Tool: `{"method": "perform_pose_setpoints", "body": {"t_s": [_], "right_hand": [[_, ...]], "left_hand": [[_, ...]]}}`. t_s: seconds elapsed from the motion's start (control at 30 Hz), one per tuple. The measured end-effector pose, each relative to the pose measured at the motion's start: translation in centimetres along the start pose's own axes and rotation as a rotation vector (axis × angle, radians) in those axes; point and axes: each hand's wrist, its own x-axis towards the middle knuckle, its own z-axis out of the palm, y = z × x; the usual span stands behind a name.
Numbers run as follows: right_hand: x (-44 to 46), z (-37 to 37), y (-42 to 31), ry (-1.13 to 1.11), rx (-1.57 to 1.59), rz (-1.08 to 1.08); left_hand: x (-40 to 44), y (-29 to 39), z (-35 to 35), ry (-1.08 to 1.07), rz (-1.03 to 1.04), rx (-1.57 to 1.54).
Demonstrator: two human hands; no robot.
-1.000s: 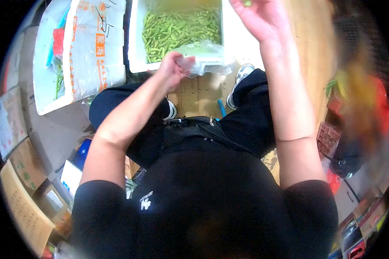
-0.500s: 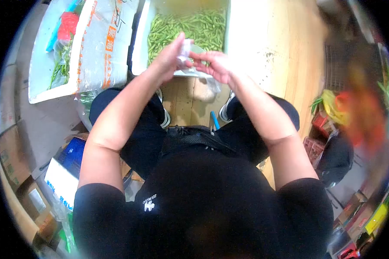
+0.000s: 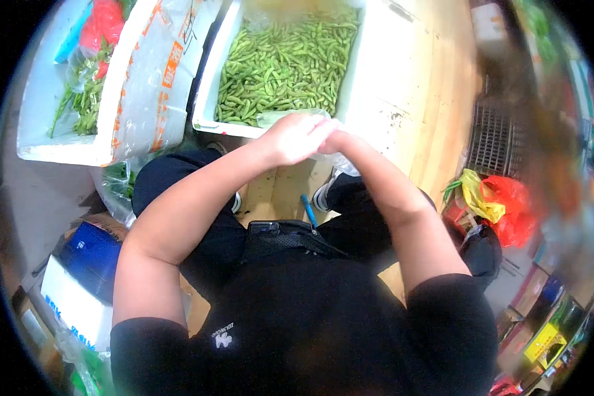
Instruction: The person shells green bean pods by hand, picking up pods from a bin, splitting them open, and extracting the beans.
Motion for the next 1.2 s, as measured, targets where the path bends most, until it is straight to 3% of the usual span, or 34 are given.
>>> {"method": "perform_pose_setpoints", "body": {"t_s": [0.07,0.13,0.2,0.23,0.33,0.37,0.6,0.77,0.9,1.03,1.2], "right_hand": [[-1.1,-1.5,2.1,-0.235,-0.023,0.216],[-3.9,-7.3,-1.2,-0.389,0.331,0.382],[-4.4,-9.5,1.0,-0.186,0.537,0.455],[-4.1,-10.5,2.1,-0.028,0.385,0.450],[-1.5,-11.9,5.2,0.372,-0.094,0.428],[-0.3,-12.0,6.0,0.433,-0.071,0.440],[10.6,-11.5,9.8,0.497,-0.189,0.329],[16.9,-13.0,12.4,0.411,-0.339,0.354],[18.5,-11.4,13.8,0.491,-0.418,0.406],[17.5,-9.0,11.8,0.495,-0.483,0.459],[14.8,-8.0,11.2,0.345,-0.415,0.430]], "left_hand": [[0.2,-0.5,-0.1,-0.032,0.130,0.399],[-0.1,0.2,0.0,-0.246,0.026,0.483],[-0.2,0.2,0.6,-0.453,-0.037,0.616],[0.0,0.0,1.2,-0.510,-0.023,0.706],[0.8,1.0,0.9,-0.511,-0.056,0.830],[1.3,1.6,0.1,-0.489,-0.052,0.832],[3.1,0.9,-2.4,-0.183,0.100,0.685],[3.1,1.2,-4.3,-0.087,0.118,0.703],[2.5,0.3,-4.7,0.029,0.197,0.676],[2.9,1.1,-5.3,-0.096,0.078,0.693],[2.4,0.7,-4.6,-0.082,0.123,0.731]]}}
